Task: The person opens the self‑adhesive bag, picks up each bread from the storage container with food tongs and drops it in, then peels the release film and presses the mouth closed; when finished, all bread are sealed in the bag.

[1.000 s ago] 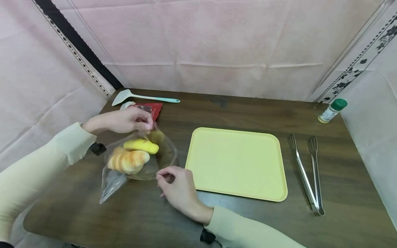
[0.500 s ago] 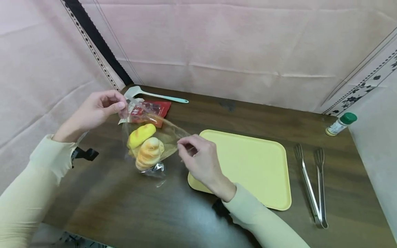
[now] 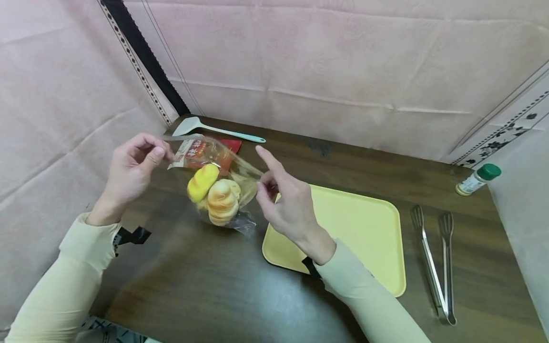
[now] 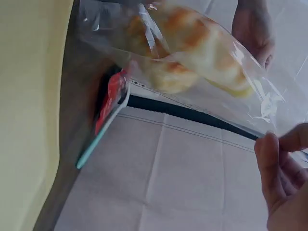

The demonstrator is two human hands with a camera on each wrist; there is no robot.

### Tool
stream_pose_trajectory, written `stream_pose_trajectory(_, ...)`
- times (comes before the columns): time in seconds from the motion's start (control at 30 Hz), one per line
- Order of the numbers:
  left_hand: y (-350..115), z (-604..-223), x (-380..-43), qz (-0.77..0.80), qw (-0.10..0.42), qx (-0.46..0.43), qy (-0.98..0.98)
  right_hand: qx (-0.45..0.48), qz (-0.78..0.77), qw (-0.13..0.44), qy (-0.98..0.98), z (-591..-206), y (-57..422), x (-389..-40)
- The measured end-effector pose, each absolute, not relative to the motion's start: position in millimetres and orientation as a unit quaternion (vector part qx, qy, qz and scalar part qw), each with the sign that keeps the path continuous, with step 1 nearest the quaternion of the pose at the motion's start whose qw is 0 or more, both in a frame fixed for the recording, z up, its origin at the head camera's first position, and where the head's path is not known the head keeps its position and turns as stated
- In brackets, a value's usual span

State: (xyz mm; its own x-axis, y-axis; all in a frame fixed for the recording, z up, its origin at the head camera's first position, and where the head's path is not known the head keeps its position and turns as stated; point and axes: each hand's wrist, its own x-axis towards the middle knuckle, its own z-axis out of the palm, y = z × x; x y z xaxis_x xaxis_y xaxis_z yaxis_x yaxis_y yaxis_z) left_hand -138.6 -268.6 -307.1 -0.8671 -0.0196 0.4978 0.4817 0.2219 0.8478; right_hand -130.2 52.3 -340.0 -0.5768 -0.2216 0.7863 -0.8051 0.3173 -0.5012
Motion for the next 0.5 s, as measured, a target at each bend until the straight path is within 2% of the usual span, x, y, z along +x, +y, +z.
stream_pose_trajectory(0.17,-258,-314,-144,-0.638,0.233,-0.172,-0.714,0.338,0.459,0.27,-0.776,-338,55,-136)
stream_pose_trajectory(0.27,-253,-319,-148,-0.651,0.227,-0.168,-0.705,0.33,0.448,0.228,-0.799,-340,59,-140)
stream_pose_trajectory(0.5,-245,-337,-144,-0.66,0.211,-0.155,-0.704,0.251,0.53,0.137,-0.798,-345,69,-149)
